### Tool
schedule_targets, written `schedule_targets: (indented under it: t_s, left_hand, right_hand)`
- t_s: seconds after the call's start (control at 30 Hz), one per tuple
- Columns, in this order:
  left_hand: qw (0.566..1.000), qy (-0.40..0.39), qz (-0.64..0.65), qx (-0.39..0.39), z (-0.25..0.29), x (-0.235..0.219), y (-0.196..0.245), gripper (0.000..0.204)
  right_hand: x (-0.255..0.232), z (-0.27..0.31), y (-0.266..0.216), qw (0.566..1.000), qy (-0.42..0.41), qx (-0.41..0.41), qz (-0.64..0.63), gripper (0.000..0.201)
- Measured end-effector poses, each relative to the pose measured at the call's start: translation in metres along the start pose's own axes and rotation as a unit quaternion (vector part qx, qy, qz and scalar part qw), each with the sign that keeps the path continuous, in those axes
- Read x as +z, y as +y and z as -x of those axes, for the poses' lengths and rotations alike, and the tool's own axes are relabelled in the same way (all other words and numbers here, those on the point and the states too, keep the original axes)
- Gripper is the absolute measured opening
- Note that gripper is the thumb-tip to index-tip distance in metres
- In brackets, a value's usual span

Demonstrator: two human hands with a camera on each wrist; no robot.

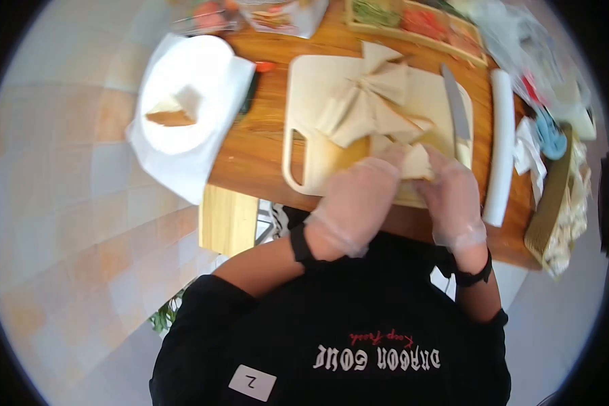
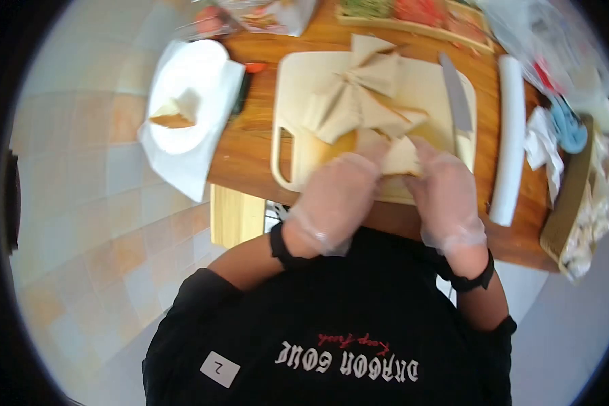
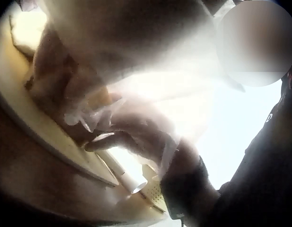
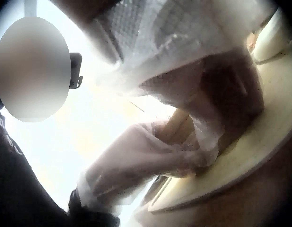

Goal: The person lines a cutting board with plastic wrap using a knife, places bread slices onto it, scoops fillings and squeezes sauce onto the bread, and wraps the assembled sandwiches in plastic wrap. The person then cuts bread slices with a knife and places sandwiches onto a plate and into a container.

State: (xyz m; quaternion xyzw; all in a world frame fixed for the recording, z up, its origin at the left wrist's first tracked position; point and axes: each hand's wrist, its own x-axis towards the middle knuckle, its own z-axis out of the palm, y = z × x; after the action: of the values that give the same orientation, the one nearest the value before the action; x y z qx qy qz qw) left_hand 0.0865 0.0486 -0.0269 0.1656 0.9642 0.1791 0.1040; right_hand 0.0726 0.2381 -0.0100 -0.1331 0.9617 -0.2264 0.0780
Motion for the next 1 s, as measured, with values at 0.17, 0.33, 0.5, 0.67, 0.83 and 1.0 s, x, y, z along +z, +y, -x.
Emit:
schedule_targets:
  t_s: [0.17, 0.33, 0.5, 0.67, 0.83, 1.0]
  left_hand:
    - [0.997, 0.068, 0.038, 0.023, -0.004, 0.002, 0.006, 0.017]
    - [0.985, 0.127, 0.103, 0.047, 0.004, 0.004, 0.012, 0.024]
    - [0.987, 0.120, 0.099, 0.040, 0.007, 0.006, 0.012, 0.026]
    - [0.989, 0.116, 0.068, 0.068, 0.013, 0.011, 0.013, 0.021]
    - [0.979, 0.131, 0.128, 0.095, 0.013, 0.016, 0.007, 0.038]
    - [0.988, 0.083, 0.112, 0.068, 0.025, 0.016, 0.012, 0.057]
  right_hand:
    - [0.006, 0.002, 0.003, 0.999, 0.009, 0.037, -0.012, 0.053]
    - [-0.003, 0.009, -0.008, 0.996, 0.019, 0.080, -0.026, 0.053]
    - [0.009, 0.010, -0.004, 0.999, 0.010, 0.041, 0.028, 0.051]
    - [0.013, 0.009, 0.000, 0.995, 0.014, 0.052, 0.081, 0.045]
    - [0.013, 0.013, 0.003, 0.999, 0.017, 0.043, 0.028, 0.041]
    - [0.013, 0.025, -0.008, 0.998, 0.032, 0.030, 0.049, 0.038]
